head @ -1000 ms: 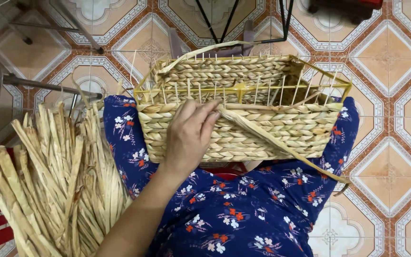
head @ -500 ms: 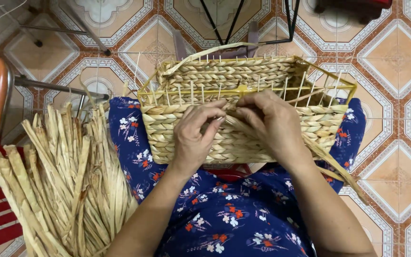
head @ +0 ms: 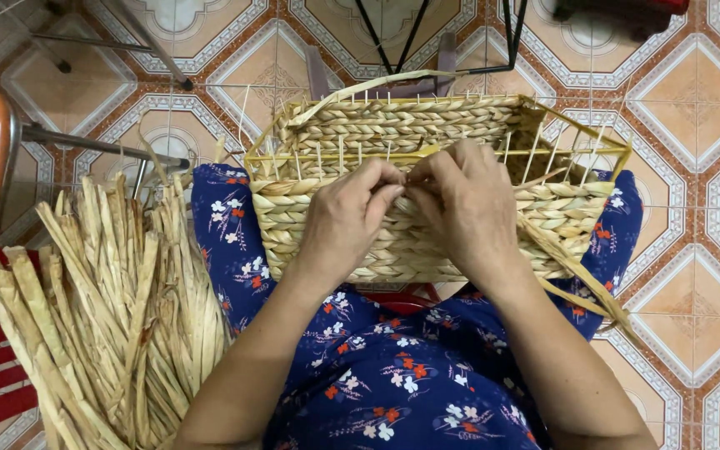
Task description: The person sits on the floor with a water hyacinth basket on their lap, picks up scissors from a side table, and trims protruding strands from the basket rim. They then weave and wrap palm leaf strips around the rim frame, tucking and tightening the strips by hand to bind the edge.
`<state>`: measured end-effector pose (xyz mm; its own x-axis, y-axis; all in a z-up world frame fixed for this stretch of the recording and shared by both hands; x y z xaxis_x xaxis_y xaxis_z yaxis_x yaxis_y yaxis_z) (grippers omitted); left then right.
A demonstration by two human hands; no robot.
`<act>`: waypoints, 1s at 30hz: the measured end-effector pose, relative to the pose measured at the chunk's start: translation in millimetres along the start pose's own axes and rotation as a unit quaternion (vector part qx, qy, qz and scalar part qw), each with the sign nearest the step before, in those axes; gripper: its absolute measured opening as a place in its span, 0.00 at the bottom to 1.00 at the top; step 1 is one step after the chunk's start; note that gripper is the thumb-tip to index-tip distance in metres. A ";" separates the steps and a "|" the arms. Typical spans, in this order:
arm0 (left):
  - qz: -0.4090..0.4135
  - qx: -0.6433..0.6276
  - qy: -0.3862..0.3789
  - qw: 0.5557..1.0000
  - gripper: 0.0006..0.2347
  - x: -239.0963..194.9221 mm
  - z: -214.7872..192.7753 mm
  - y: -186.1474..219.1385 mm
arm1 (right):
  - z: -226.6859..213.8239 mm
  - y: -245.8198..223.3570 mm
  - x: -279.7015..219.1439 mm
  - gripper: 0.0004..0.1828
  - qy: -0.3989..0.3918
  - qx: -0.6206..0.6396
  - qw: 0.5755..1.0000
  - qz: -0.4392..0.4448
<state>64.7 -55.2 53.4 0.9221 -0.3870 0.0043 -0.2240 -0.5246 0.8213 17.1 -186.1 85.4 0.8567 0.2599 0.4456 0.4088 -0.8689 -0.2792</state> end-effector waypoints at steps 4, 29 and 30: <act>-0.014 0.009 -0.033 0.999 0.05 22.2 15.9 -22.4 | -20.2 -10.2 -27.3 0.10 0.049 -0.014 0.999 0.009; 0.182 0.013 0.037 0.982 0.10 -26.6 10.0 3.6 | -13.8 -7.4 -21.0 0.16 0.133 -0.145 0.975 -0.098; 0.159 0.008 0.032 0.987 0.11 -27.1 12.5 -0.4 | -5.7 -6.4 -25.0 0.16 0.113 -0.131 0.980 -0.096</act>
<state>35.9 -53.9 45.8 0.8227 -0.4850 0.2964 -0.5090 -0.3967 0.7639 -8.7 -189.5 80.9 0.6687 0.3552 0.6532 0.4356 -0.8991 0.0429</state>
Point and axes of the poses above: each hand's wrist, its own x-axis towards the middle knuckle, its own z-axis out of the palm, y = z × x, the point moved 7 cm from there along x, towards the middle knuckle, and after that the axes turned 15 degrees about -z, right-handed, at the moved point
